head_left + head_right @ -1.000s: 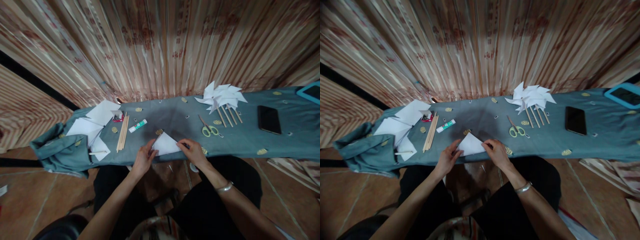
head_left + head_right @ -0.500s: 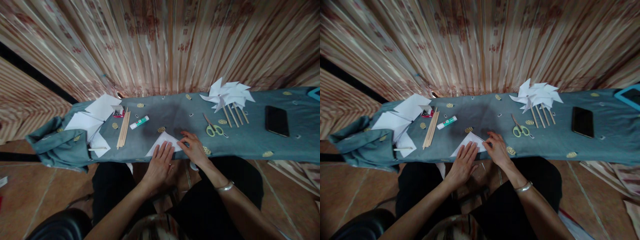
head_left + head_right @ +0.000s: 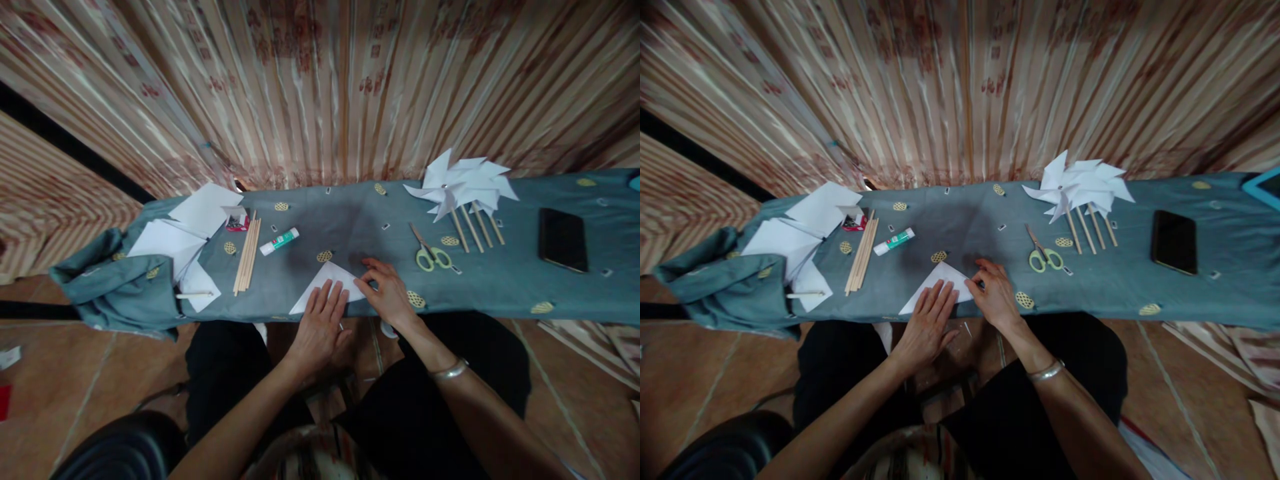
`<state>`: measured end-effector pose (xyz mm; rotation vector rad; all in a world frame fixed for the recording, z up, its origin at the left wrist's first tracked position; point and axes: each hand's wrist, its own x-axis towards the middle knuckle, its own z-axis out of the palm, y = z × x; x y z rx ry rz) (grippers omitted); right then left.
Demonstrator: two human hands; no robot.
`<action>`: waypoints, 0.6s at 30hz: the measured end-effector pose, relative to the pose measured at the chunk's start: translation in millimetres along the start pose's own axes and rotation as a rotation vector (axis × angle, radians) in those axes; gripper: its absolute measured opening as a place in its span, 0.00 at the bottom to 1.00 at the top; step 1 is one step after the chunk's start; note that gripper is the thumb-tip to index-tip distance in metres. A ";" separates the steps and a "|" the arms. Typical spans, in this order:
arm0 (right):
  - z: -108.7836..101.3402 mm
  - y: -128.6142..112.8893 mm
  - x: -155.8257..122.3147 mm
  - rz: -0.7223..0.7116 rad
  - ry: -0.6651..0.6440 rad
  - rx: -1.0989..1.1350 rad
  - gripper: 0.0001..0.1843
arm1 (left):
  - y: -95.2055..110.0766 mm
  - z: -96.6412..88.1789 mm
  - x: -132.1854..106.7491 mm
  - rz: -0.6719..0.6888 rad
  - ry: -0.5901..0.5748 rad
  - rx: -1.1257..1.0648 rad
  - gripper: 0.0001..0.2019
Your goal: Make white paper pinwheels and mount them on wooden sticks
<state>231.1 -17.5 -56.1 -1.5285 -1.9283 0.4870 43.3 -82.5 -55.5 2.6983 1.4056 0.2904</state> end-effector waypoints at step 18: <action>2.5 0.3 2.8 -0.005 0.010 -0.043 0.11 | -3.3 1.3 3.6 -0.003 -0.030 -0.002 0.36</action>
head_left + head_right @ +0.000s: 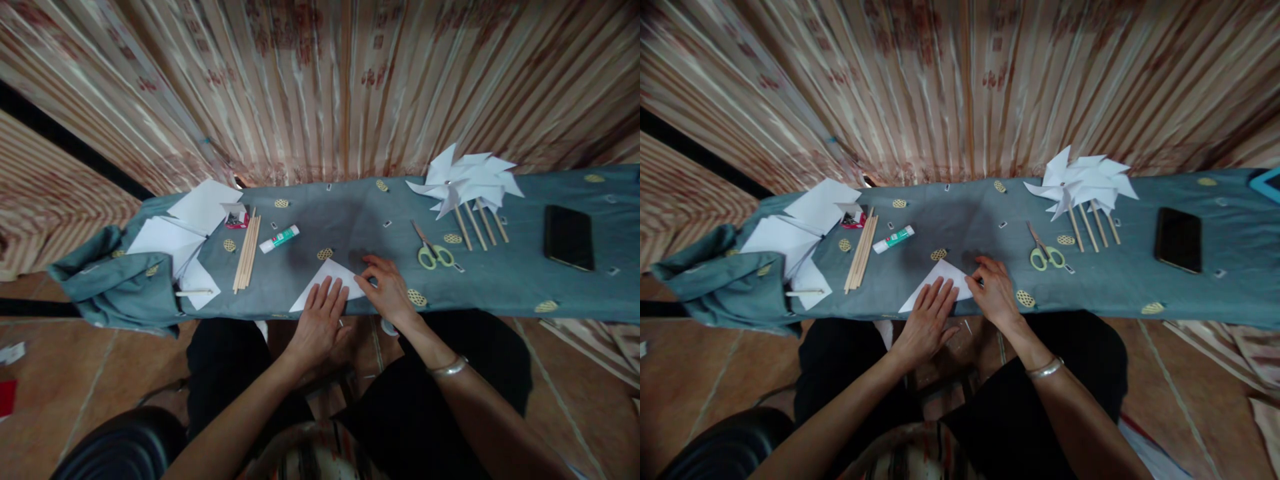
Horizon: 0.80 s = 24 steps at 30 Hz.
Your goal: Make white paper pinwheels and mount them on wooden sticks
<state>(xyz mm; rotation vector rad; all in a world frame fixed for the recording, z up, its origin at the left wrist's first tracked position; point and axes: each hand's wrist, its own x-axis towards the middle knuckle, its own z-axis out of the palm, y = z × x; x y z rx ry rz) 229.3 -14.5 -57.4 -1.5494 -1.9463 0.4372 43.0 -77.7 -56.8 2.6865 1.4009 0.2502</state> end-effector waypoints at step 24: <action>-2.0 -9.2 -10.2 -0.050 -0.029 -0.045 0.16 | 1.5 -1.3 2.2 -0.011 -0.073 0.058 0.38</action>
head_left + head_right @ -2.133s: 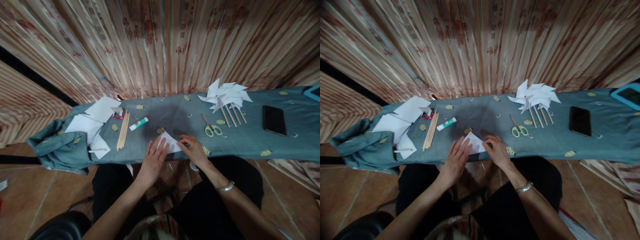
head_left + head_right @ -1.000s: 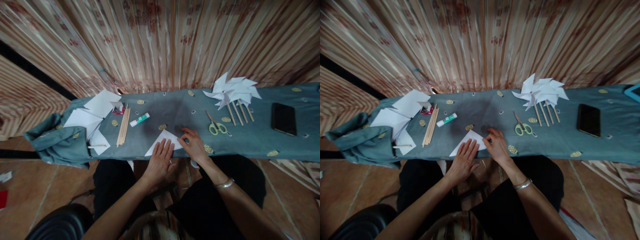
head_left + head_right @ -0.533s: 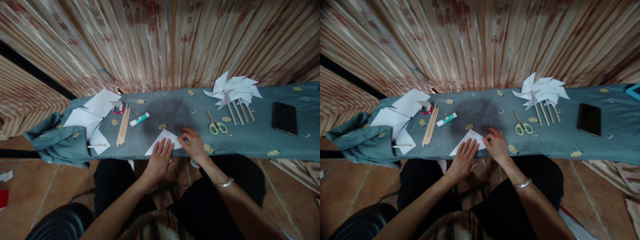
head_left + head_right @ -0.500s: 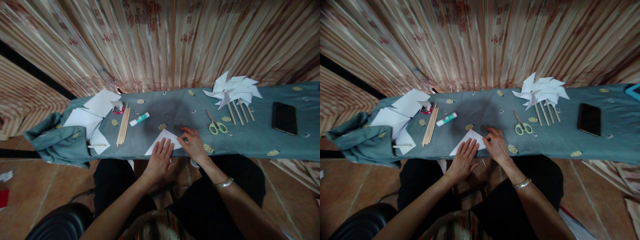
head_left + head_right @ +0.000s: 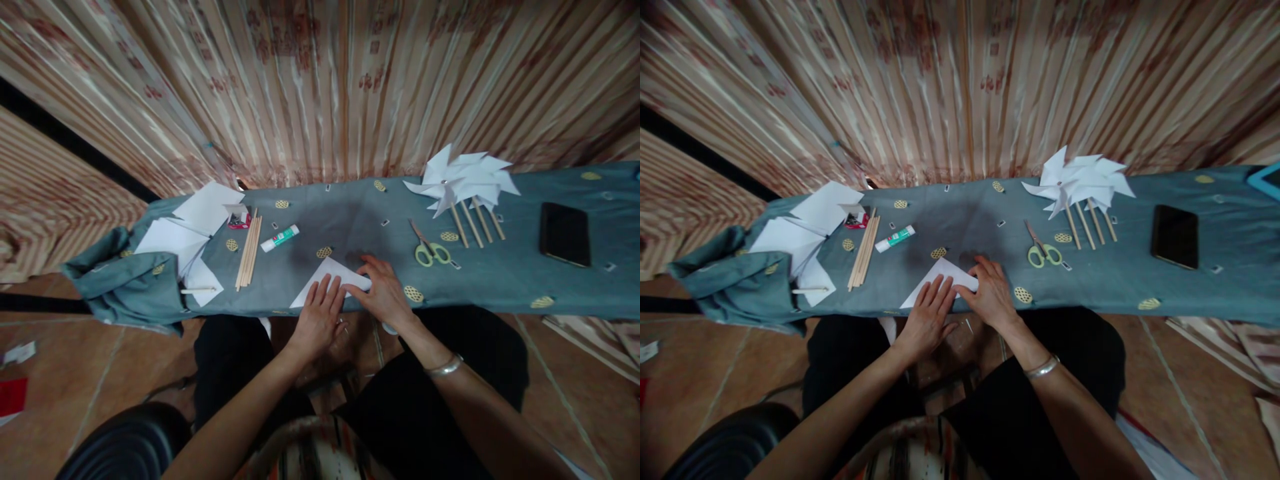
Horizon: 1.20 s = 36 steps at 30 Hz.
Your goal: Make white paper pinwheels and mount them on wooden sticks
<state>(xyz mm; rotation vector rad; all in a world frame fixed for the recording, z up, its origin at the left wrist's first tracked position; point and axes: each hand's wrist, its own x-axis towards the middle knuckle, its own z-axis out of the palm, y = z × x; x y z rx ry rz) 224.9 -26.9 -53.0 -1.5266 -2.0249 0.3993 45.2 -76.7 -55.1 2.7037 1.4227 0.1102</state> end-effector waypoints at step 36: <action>-20.8 36.6 -28.1 0.097 0.038 0.047 0.12 | -51.6 -2.0 -73.0 -0.114 0.082 0.151 0.32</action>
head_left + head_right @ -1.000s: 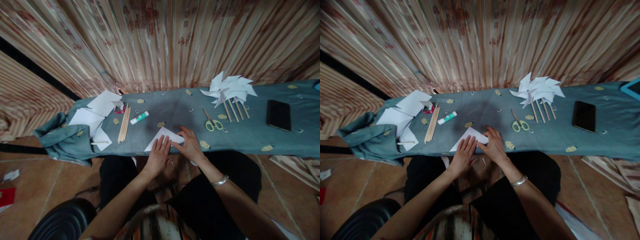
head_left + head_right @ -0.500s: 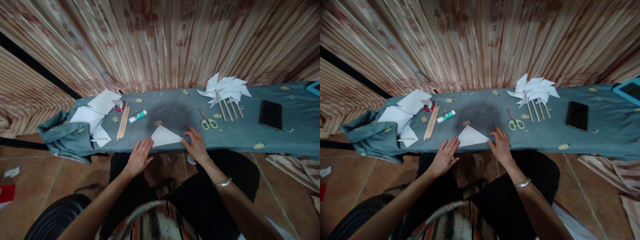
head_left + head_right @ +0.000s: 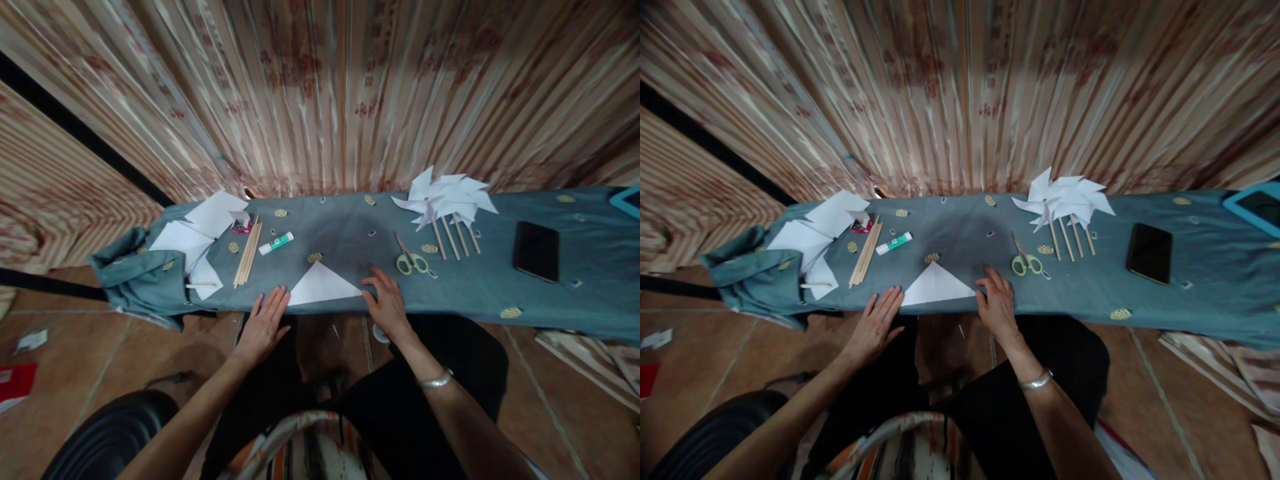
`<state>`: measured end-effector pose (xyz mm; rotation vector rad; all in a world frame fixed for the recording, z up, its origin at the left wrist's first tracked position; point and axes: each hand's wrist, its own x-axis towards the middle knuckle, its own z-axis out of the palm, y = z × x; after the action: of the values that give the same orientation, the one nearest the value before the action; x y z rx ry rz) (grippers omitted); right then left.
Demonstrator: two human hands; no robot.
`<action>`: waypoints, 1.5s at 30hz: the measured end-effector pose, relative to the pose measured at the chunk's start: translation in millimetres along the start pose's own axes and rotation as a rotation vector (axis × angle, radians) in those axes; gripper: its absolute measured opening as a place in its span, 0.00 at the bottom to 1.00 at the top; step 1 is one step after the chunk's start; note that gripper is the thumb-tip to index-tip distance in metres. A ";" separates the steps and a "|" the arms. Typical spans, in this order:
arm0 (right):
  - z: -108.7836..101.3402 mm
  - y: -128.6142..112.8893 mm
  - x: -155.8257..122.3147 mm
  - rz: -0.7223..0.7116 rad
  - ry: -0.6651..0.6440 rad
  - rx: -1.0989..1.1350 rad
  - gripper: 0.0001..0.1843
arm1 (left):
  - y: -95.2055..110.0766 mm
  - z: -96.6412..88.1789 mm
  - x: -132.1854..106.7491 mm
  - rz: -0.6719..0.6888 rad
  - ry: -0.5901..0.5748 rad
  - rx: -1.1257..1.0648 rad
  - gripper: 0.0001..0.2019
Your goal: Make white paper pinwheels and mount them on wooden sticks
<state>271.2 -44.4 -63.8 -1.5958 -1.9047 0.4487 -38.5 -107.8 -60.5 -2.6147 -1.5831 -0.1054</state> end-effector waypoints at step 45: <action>-4.4 -24.6 45.7 0.065 -0.057 0.619 0.07 | 0.4 -24.5 60.6 -0.615 0.166 -1.408 0.36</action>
<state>251.1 -6.0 -34.9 -1.2351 -1.5393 1.0074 -10.4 -57.2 -30.0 -2.3339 -2.7660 -2.0358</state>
